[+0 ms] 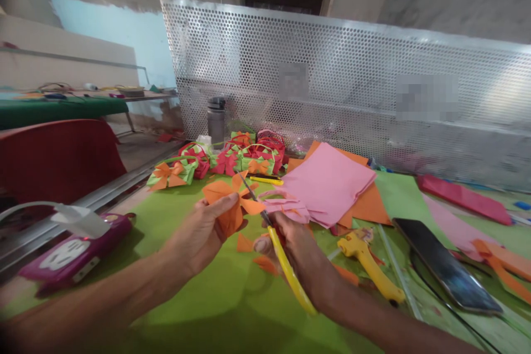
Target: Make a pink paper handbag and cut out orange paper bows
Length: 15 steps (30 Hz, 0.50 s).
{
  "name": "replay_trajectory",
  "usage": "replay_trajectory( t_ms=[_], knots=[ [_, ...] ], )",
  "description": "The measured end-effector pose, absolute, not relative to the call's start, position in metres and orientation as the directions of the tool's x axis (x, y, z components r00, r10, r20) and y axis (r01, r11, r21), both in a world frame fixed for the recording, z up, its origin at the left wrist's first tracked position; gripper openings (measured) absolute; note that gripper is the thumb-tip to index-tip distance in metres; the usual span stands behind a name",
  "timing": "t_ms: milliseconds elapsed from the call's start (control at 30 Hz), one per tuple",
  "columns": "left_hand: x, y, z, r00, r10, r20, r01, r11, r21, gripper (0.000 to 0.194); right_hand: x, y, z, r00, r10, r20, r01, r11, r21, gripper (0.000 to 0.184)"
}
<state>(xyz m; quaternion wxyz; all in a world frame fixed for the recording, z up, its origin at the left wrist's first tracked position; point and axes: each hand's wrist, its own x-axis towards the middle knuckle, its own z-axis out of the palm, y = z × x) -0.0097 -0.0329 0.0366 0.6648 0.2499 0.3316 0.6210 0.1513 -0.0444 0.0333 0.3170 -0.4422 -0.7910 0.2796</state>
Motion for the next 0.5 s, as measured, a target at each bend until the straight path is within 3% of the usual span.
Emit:
replay_trajectory(
  t_ms=[300, 500],
  knots=[
    [-0.018, -0.025, 0.044, -0.045, 0.995, -0.085, -0.624, 0.038, 0.781, 0.008, 0.151, -0.038, 0.039, -0.309, 0.912, 0.269, 0.501, 0.396, -0.769, 0.026],
    [-0.026, -0.023, 0.055, -0.067, 0.995, 0.08, -0.614, -0.104, 0.783, 0.012, 0.147, 0.002, 0.024, -0.362, 0.915, 0.177, 0.565, 0.366, -0.74, 0.037]
  ],
)
